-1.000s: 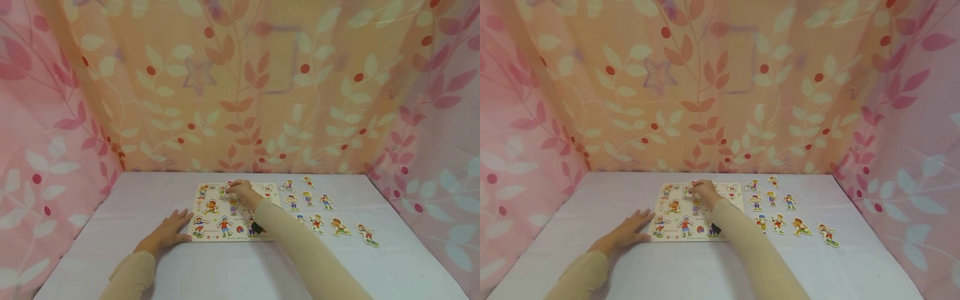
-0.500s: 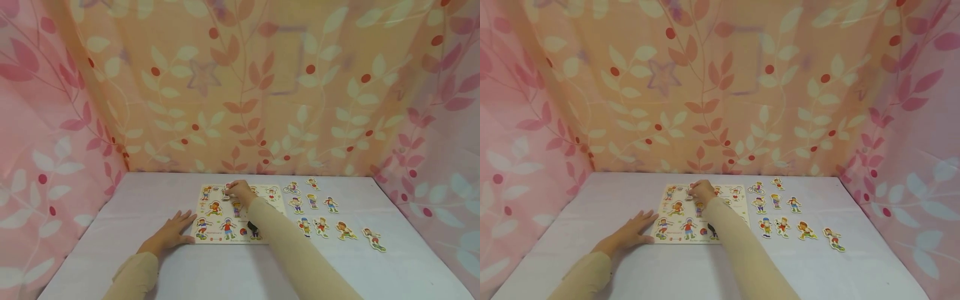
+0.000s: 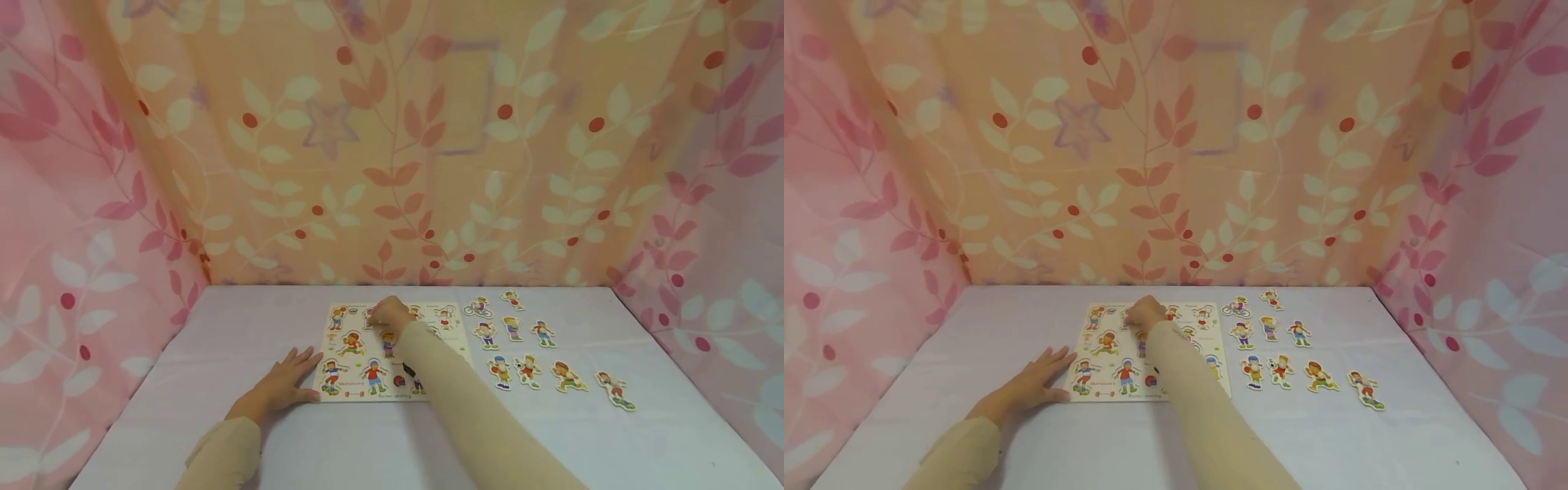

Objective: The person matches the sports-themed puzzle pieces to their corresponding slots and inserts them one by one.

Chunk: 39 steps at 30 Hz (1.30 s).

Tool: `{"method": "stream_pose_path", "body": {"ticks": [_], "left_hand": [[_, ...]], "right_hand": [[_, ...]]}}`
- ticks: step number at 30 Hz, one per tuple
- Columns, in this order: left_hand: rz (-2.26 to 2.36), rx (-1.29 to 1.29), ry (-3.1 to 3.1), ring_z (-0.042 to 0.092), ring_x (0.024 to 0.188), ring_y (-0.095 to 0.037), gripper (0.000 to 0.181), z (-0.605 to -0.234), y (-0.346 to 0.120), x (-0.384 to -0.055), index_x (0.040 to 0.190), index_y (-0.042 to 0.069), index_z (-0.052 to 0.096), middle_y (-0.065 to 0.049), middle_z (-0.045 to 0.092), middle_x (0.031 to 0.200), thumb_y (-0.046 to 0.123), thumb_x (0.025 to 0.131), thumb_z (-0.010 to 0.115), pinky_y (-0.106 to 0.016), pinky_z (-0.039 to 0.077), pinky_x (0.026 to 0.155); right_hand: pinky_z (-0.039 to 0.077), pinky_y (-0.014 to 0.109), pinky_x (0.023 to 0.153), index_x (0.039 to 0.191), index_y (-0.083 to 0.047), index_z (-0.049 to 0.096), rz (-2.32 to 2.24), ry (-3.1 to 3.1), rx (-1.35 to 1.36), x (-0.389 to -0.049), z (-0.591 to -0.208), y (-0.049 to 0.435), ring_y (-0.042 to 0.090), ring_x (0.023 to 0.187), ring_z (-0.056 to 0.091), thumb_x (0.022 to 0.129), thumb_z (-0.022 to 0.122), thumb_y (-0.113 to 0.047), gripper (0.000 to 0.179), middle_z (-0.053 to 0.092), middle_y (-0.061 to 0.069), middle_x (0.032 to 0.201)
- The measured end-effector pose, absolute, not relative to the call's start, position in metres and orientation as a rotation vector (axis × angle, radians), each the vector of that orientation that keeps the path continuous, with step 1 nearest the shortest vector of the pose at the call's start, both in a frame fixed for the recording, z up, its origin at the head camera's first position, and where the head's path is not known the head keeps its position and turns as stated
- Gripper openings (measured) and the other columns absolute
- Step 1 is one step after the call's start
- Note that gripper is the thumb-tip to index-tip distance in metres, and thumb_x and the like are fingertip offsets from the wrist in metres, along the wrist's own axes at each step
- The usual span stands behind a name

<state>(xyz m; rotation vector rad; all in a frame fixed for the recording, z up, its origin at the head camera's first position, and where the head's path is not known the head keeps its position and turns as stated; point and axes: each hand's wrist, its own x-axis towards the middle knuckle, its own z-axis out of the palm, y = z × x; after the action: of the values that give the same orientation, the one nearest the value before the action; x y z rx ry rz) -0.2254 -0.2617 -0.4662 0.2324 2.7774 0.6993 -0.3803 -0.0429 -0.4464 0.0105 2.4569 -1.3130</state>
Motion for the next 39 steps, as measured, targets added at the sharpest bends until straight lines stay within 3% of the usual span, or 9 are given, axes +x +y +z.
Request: {"method": "stream_pose_path", "body": {"ticks": [7, 9, 11, 14, 16, 18, 20, 32, 39], "left_hand": [[0.71, 0.28, 2.804, 0.009, 0.142, -0.05, 0.089, -0.468, -0.264, -0.225, 0.147, 0.005, 0.04, -0.023, 0.025, 0.155, 0.045, 0.077, 0.077, -0.068, 0.009, 0.11], [0.704, 0.289, 2.807, 0.009, 0.142, -0.05, 0.089, -0.469, -0.264, -0.225, 0.147, 0.005, 0.04, -0.023, 0.025, 0.155, 0.046, 0.077, 0.076, -0.068, 0.009, 0.11], [0.696, 0.295, 2.81, 0.009, 0.142, -0.05, 0.09, -0.471, -0.265, -0.228, 0.147, 0.005, 0.04, -0.023, 0.025, 0.155, 0.047, 0.077, 0.076, -0.069, 0.009, 0.109], [0.685, 0.319, 2.818, 0.01, 0.141, -0.052, 0.09, -0.472, -0.265, -0.231, 0.147, 0.004, 0.04, -0.024, 0.026, 0.155, 0.046, 0.077, 0.076, -0.07, 0.01, 0.109], [0.692, 0.321, 2.818, 0.01, 0.141, -0.052, 0.09, -0.472, -0.265, -0.233, 0.147, 0.004, 0.04, -0.024, 0.026, 0.155, 0.046, 0.077, 0.076, -0.07, 0.009, 0.109], [0.692, 0.315, 2.811, 0.009, 0.141, -0.051, 0.09, -0.472, -0.265, -0.235, 0.147, 0.004, 0.039, -0.024, 0.025, 0.155, 0.047, 0.077, 0.076, -0.069, 0.009, 0.109], [0.687, 0.297, 2.803, 0.008, 0.142, -0.05, 0.09, -0.472, -0.265, -0.238, 0.148, 0.006, 0.039, -0.022, 0.024, 0.156, 0.048, 0.077, 0.075, -0.068, 0.008, 0.11], [0.686, 0.357, 2.822, 0.01, 0.139, -0.055, 0.09, -0.47, -0.27, -0.237, 0.147, 0.001, 0.039, -0.028, 0.026, 0.153, 0.047, 0.078, 0.076, -0.074, 0.01, 0.105], [0.703, 0.383, 2.83, 0.011, 0.138, -0.056, 0.09, -0.472, -0.269, -0.239, 0.146, 0.001, 0.039, -0.029, 0.027, 0.152, 0.047, 0.078, 0.075, -0.075, 0.009, 0.105]], "right_hand": [[0.051, 0.033, 0.09, 0.113, 0.006, 0.067, -1.629, 2.126, 0.023, -0.384, -0.449, -0.03, 0.029, 0.115, 0.055, 0.088, 0.066, 0.003, 0.025, 0.059, 0.017, 0.125], [0.052, 0.027, 0.077, 0.118, 0.003, 0.066, -1.664, 2.098, 0.051, -0.385, -0.448, -0.023, 0.022, 0.095, 0.06, 0.09, 0.065, 0.0, 0.028, 0.059, 0.017, 0.128], [0.044, 0.023, 0.064, 0.122, 0.0, 0.065, -1.675, 2.096, 0.079, -0.388, -0.445, -0.015, 0.014, 0.07, 0.051, 0.091, 0.065, -0.003, 0.031, 0.06, 0.016, 0.129], [0.042, 0.026, 0.067, 0.126, -0.003, 0.064, -1.655, 2.163, 0.055, -0.391, -0.439, -0.002, 0.014, 0.065, 0.045, 0.092, 0.065, -0.007, 0.034, 0.06, 0.014, 0.13], [0.046, 0.035, 0.09, 0.13, -0.002, 0.061, -1.666, 2.168, 0.042, -0.39, -0.433, 0.006, 0.023, 0.096, 0.059, 0.094, 0.063, -0.009, 0.037, 0.056, 0.015, 0.136], [0.033, 0.048, 0.11, 0.132, -0.001, 0.059, -1.714, 2.134, 0.055, -0.389, -0.428, 0.012, 0.036, 0.132, 0.042, 0.095, 0.061, -0.01, 0.038, 0.05, 0.016, 0.143], [0.024, 0.055, 0.113, 0.134, -0.001, 0.057, -1.77, 2.08, 0.075, -0.388, -0.423, 0.018, 0.041, 0.142, 0.025, 0.095, 0.06, -0.009, 0.04, 0.045, 0.017, 0.146], [0.035, 0.053, 0.104, 0.123, -0.001, 0.065, -1.877, 2.188, 0.053, -0.376, -0.406, 0.049, 0.042, 0.127, 0.042, 0.095, 0.062, -0.009, 0.03, 0.059, 0.016, 0.13], [0.041, 0.045, 0.093, 0.132, 0.0, 0.058, -1.889, 2.241, 0.08, -0.371, -0.394, 0.083, 0.037, 0.121, 0.045, 0.096, 0.06, -0.013, 0.039, 0.054, 0.014, 0.134]]}}
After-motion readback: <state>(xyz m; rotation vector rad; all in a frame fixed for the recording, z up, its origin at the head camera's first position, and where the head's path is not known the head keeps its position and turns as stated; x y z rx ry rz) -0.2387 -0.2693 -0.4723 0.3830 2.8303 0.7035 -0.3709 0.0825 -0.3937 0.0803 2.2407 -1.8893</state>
